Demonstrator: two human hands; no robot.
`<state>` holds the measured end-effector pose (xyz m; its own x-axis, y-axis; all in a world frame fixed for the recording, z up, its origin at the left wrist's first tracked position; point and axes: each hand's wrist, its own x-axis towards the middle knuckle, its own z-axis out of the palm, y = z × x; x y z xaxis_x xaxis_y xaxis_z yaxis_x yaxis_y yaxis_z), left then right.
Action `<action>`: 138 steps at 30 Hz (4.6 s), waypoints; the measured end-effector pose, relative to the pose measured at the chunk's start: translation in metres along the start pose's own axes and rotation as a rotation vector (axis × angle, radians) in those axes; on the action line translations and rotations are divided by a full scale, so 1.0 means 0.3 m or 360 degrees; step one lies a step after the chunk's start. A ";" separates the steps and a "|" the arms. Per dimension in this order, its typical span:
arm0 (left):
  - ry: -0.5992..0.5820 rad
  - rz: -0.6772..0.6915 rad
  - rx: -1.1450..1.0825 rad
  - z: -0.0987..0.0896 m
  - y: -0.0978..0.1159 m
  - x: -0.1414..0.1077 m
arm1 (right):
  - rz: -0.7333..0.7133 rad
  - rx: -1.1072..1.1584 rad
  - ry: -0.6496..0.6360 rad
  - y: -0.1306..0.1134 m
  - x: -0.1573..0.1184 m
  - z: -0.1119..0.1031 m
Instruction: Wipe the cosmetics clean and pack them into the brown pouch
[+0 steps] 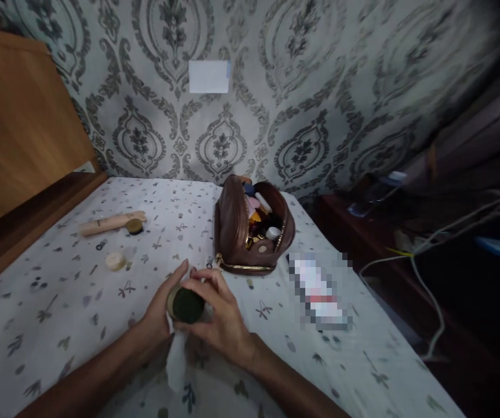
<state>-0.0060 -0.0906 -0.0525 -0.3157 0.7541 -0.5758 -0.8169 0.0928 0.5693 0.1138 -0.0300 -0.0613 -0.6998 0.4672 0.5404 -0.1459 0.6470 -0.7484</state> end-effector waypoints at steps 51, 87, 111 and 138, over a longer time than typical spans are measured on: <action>-0.0433 0.0591 0.1734 0.374 0.007 0.113 | 0.0314 -0.1087 -0.0884 0.126 0.467 -0.658; -0.0679 -0.0073 0.1349 0.387 -0.033 0.133 | 0.0307 -0.1550 -0.1207 0.117 0.472 -0.598; -0.0516 0.2419 0.3247 0.255 0.045 0.093 | -0.0095 -0.1211 -0.1162 0.077 0.387 -0.668; -0.0147 0.2337 0.3823 0.214 0.149 0.136 | -0.0385 -0.1275 -0.1263 0.100 0.321 -0.674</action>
<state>-0.0244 -0.0140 -0.0127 0.1837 0.9335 0.3080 0.9575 -0.0991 -0.2709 0.1835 0.1562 0.0459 -0.9984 -0.0480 0.0296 -0.0494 0.9977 -0.0457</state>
